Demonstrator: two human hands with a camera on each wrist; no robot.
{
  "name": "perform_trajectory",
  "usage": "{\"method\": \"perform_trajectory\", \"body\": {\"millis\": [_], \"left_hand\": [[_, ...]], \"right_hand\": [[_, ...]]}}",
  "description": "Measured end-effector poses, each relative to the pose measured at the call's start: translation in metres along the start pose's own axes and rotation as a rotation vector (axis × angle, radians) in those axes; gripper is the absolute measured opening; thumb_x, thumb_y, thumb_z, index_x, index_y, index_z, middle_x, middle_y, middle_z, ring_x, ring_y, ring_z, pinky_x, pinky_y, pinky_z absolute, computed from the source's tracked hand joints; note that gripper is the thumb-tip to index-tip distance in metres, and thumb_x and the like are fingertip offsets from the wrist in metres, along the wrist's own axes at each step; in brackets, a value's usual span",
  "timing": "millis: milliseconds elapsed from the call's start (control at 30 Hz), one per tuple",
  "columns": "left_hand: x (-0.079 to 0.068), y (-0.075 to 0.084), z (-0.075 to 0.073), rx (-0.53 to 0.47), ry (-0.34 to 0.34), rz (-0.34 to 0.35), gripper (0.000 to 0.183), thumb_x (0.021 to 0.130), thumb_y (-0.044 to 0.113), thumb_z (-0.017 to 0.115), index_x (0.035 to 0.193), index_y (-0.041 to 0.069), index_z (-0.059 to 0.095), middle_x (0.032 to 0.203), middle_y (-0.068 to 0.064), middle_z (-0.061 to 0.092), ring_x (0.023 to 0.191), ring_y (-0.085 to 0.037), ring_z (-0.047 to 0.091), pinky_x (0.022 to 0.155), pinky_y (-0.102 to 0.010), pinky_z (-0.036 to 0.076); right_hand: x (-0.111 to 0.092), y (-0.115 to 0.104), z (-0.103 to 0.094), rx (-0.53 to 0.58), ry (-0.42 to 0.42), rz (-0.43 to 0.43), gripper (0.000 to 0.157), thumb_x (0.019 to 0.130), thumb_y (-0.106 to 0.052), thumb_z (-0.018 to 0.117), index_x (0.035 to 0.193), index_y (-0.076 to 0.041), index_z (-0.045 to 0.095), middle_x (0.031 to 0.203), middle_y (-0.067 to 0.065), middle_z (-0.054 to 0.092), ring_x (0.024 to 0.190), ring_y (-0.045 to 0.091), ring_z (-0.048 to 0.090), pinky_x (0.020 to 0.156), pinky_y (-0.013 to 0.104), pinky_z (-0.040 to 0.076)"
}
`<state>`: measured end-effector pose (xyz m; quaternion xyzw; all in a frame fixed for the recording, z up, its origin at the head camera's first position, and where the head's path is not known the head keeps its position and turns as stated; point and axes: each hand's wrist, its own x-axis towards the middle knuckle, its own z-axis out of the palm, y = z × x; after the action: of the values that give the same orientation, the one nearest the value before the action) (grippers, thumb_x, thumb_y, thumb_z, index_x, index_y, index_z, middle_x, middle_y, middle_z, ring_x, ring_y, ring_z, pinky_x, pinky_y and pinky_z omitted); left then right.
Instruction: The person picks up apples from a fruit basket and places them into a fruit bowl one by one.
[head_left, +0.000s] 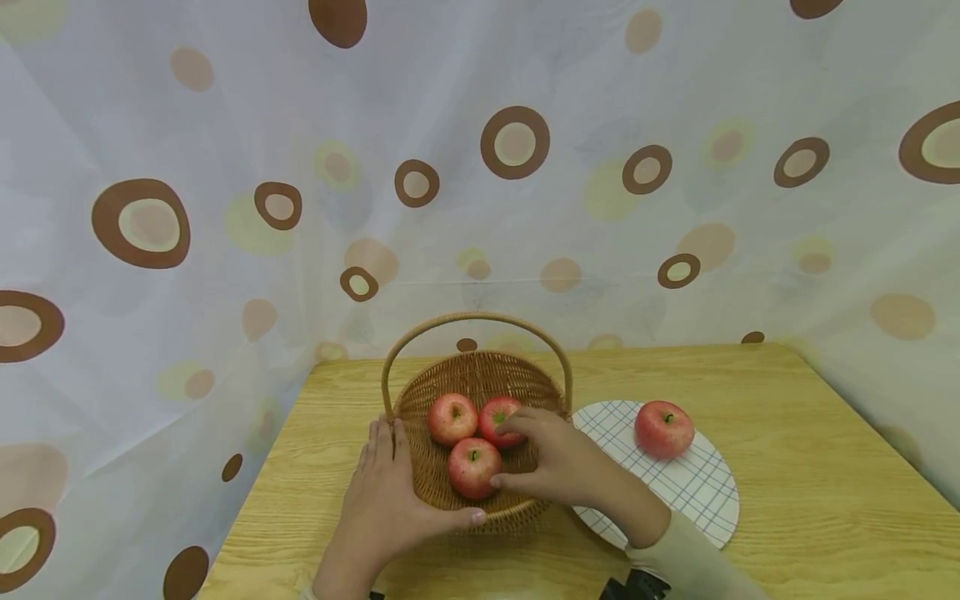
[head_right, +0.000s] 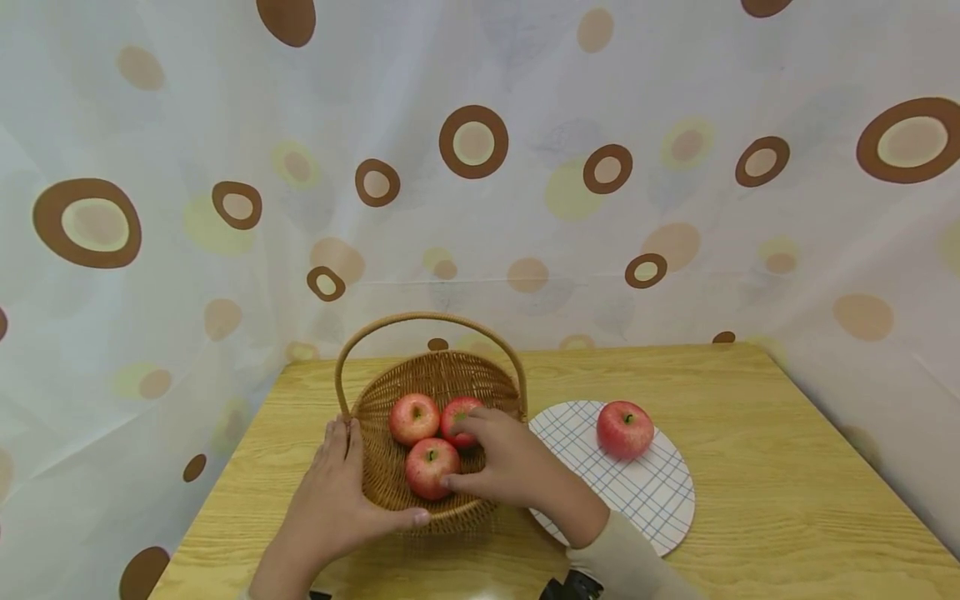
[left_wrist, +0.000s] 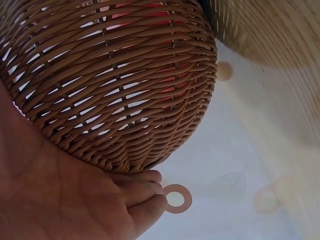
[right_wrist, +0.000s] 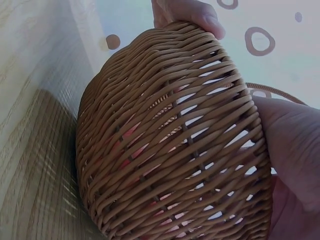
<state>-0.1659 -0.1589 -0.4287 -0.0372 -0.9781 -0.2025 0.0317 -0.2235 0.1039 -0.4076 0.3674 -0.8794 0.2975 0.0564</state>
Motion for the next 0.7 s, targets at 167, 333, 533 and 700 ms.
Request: {"method": "perform_trajectory", "body": {"millis": [167, 333, 533, 700], "left_hand": [[-0.001, -0.001, 0.002, 0.013, 0.011, 0.014, 0.168, 0.054, 0.108, 0.060, 0.165, -0.010, 0.014, 0.173, -0.031, -0.001, 0.164, -0.046, 0.000, 0.128, -0.066, 0.022], [-0.002, -0.002, 0.002, 0.029, 0.011, 0.017, 0.169, 0.053, 0.109, 0.058, 0.165, -0.010, 0.014, 0.173, -0.031, -0.001, 0.164, -0.046, -0.001, 0.128, -0.066, 0.022], [-0.003, -0.001, 0.002, 0.012, 0.009, 0.003, 0.170, 0.052, 0.108, 0.061, 0.166, -0.009, 0.012, 0.174, -0.030, -0.001, 0.164, -0.044, -0.003, 0.129, -0.066, 0.021], [-0.004, 0.000, 0.001, 0.002, 0.015, -0.003, 0.173, 0.048, 0.111, 0.058, 0.166, -0.007, 0.012, 0.175, -0.029, 0.000, 0.165, -0.042, -0.004, 0.130, -0.064, 0.020]], "right_hand": [[0.004, 0.001, 0.004, -0.013, -0.029, -0.004, 0.054, 0.088, -0.043, 0.088, 0.128, -0.009, 0.074, 0.127, 0.002, 0.073, 0.123, 0.021, 0.068, 0.102, 0.046, 0.059], [0.007, -0.001, 0.006, -0.023, -0.062, -0.024, 0.055, 0.088, -0.042, 0.088, 0.127, -0.006, 0.073, 0.126, 0.004, 0.074, 0.121, 0.022, 0.069, 0.101, 0.044, 0.060], [0.012, -0.003, 0.008, -0.044, -0.136, -0.007, 0.055, 0.086, -0.040, 0.089, 0.127, -0.008, 0.073, 0.126, 0.003, 0.073, 0.117, 0.021, 0.069, 0.098, 0.043, 0.060], [0.015, -0.006, 0.011, -0.050, -0.217, 0.031, 0.060, 0.083, -0.037, 0.091, 0.131, -0.009, 0.071, 0.129, 0.002, 0.072, 0.119, 0.023, 0.068, 0.099, 0.044, 0.059]]}}
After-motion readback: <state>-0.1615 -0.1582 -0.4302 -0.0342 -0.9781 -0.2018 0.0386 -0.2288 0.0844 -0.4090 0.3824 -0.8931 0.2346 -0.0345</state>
